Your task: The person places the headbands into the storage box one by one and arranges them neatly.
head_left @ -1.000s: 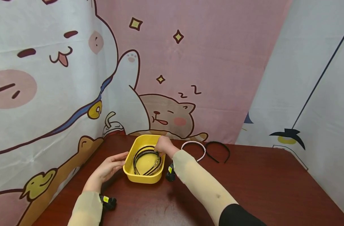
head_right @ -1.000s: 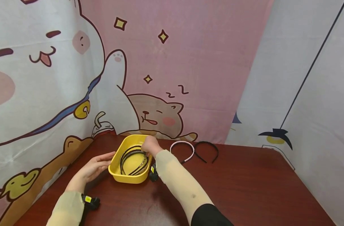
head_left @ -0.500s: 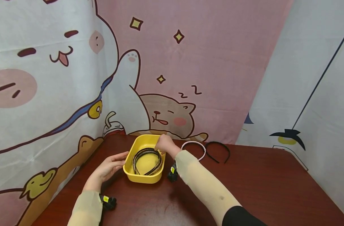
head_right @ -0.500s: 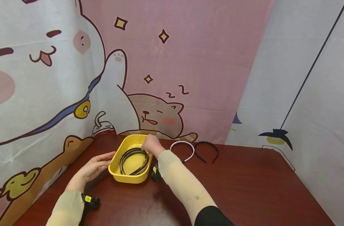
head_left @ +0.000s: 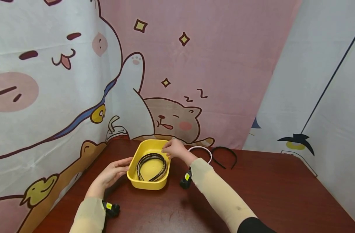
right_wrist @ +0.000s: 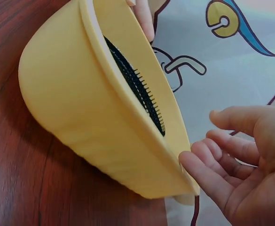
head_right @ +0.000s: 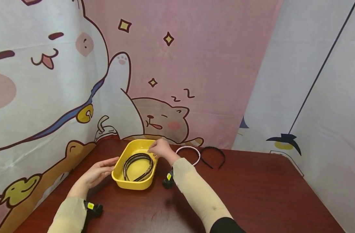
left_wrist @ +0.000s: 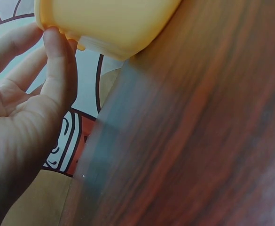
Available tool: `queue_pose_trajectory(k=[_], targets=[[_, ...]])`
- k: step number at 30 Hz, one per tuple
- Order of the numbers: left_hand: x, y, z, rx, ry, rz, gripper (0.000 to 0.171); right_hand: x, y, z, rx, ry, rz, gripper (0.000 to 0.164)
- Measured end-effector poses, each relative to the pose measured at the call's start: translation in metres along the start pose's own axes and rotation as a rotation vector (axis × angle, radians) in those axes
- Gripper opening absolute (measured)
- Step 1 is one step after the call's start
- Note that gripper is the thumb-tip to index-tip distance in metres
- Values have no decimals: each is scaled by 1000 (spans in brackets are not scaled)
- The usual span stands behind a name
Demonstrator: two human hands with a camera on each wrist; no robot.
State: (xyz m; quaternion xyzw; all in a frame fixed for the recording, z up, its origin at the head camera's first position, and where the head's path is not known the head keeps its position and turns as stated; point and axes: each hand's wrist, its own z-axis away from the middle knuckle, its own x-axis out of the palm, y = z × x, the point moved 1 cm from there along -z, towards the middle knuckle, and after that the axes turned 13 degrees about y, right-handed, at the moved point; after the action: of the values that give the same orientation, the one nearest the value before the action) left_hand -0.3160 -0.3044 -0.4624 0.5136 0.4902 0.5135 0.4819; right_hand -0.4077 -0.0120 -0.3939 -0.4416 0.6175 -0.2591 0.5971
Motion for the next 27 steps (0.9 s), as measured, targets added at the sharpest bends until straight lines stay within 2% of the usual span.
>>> queue_pose_trajectory(k=[12,27], targets=[[0,-1,1,11,-5,-4,60,-48,33,3,10,142,-33,18],[1,1,4,16,-39,-4,60,-139,88,9,61,253,-63,24]])
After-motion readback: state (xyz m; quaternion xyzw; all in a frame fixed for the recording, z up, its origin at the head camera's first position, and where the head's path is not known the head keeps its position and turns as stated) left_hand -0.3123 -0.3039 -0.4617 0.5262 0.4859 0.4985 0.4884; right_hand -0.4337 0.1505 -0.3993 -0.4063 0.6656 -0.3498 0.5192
